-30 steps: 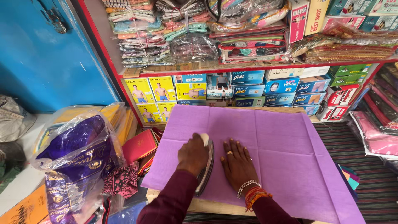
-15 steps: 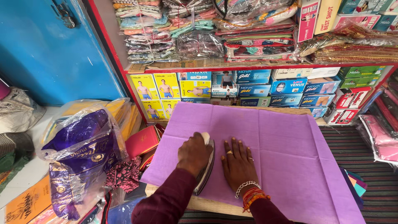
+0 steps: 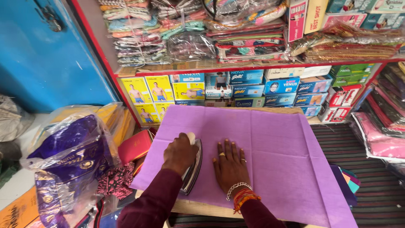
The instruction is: The person unfolds a purple fabric on a wooden table and irons it with an electric iron. The person repeatedly moves the iron across the fabric to smooth out wrinkles.
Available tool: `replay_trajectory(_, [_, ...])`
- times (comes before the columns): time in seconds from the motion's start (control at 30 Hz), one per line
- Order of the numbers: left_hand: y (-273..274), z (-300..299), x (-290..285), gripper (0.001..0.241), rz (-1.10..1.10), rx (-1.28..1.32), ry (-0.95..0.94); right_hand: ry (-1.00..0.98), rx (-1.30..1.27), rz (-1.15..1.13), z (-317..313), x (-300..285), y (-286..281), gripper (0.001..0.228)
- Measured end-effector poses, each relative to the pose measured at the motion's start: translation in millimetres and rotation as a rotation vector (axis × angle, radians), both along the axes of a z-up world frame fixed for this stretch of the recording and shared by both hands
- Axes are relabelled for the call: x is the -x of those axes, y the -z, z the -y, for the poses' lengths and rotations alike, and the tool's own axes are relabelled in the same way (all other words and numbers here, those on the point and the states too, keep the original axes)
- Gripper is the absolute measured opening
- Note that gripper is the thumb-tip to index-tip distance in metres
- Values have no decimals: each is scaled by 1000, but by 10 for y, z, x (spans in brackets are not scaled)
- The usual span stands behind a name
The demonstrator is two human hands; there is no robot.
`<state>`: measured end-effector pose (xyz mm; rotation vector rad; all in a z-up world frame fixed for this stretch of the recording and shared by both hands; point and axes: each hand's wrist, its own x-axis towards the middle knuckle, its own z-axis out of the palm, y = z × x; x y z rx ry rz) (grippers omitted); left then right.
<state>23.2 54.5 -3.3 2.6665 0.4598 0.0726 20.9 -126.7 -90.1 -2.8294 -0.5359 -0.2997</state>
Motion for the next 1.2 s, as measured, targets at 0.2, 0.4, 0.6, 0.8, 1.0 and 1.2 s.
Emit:
replay_trajectory(0.2, [62,29,-277,52,31,-40,58,-5,-14,-27,-6,-7,10,63])
replay_trajectory(0.4, [128,-102,-622,51,94,-56,38,-1,-5,-34,7,4,0,63])
replay_trajectory(0.6, [24,-66,138,47,37,-61,86,-2,-23,-22,-5,29,-34,63])
replay_trajectory(0.8, [-23,15,175,43,15,-53,99,2,-15,-11,5,-9,27,63])
replay_trajectory(1.0, [50,-45,-426,48,89,-76,53,8,19,-31,2,-11,1,63])
replay_trajectory(1.2, [53,-181,-336,50,54,-80,38,11,34,-51,-14,20,-20,63])
